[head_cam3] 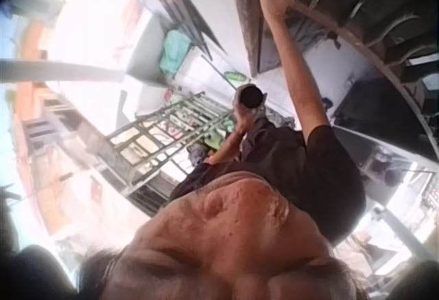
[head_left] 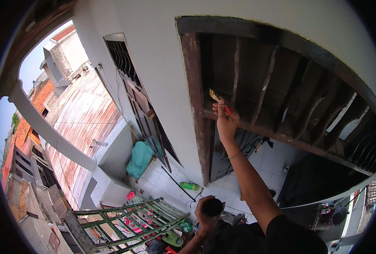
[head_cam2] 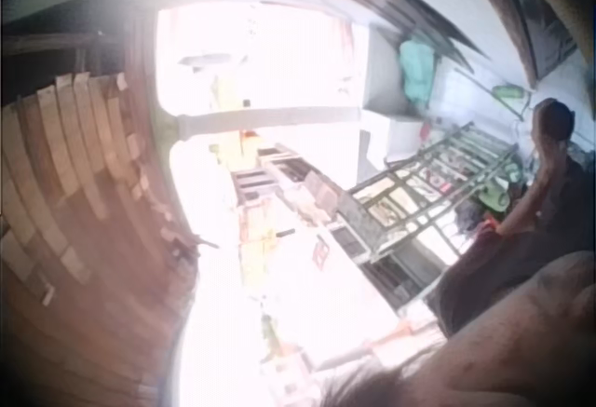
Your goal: The person paints a wooden window frame with a brush, repeatedly dipping the brush into a small container to reload paint. The person applies dark paint to the frame's vertical and horizontal members while standing on a ladder.
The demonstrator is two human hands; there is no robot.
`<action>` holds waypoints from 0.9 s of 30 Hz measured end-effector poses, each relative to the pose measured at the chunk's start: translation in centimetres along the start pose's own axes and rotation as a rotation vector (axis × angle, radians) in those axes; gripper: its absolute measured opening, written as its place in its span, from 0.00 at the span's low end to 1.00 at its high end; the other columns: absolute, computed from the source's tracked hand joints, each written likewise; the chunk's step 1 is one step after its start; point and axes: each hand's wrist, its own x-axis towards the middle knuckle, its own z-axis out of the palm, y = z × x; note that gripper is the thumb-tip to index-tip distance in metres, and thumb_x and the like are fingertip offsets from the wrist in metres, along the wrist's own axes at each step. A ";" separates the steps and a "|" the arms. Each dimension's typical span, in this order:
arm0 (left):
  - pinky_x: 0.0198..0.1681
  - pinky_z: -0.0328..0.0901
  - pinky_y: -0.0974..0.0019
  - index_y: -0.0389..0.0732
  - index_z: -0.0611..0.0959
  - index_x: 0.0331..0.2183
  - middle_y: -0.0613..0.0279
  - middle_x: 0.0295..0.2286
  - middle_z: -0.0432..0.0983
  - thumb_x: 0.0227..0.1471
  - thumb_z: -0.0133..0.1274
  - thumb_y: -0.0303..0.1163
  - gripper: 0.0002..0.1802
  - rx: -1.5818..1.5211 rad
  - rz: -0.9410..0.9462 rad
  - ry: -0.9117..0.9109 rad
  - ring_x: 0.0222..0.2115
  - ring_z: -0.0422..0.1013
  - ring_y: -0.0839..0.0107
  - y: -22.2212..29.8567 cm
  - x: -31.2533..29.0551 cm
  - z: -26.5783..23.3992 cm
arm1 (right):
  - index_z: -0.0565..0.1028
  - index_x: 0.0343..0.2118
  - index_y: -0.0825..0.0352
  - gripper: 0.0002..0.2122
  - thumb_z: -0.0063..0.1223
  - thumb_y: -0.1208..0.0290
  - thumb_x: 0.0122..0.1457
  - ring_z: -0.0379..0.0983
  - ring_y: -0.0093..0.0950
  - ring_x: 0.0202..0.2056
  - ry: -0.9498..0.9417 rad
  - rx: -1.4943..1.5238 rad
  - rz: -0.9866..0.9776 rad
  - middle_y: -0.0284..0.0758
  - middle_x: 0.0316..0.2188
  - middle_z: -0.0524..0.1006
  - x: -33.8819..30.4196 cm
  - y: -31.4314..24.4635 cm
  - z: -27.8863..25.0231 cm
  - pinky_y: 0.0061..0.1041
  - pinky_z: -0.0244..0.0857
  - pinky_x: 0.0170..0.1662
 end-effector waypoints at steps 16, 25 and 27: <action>0.42 0.74 0.60 0.42 0.82 0.40 0.57 0.36 0.81 0.33 0.79 0.30 0.29 -0.008 0.020 0.043 0.36 0.80 0.59 0.1 0.2 0.1 | 0.82 0.44 0.73 0.17 0.54 0.61 0.71 0.81 0.22 0.31 0.034 -0.028 -0.061 0.37 0.30 0.84 -1.0 -0.6 -0.6 0.20 0.76 0.35; 0.42 0.73 0.64 0.39 0.81 0.41 0.59 0.36 0.82 0.37 0.78 0.26 0.28 -0.006 0.067 0.022 0.36 0.79 0.69 -0.2 0.5 0.8 | 0.82 0.43 0.72 0.17 0.54 0.60 0.70 0.80 0.22 0.29 -0.086 0.069 0.158 0.36 0.28 0.84 -7.2 -3.2 -7.5 0.21 0.72 0.31; 0.41 0.74 0.64 0.39 0.81 0.41 0.59 0.35 0.82 0.37 0.78 0.26 0.28 -0.018 0.006 0.007 0.35 0.79 0.69 -1.1 0.3 1.4 | 0.81 0.38 0.71 0.18 0.56 0.56 0.69 0.79 0.24 0.26 0.029 0.101 0.370 0.36 0.26 0.83 -9.7 -5.0 -12.1 0.22 0.68 0.28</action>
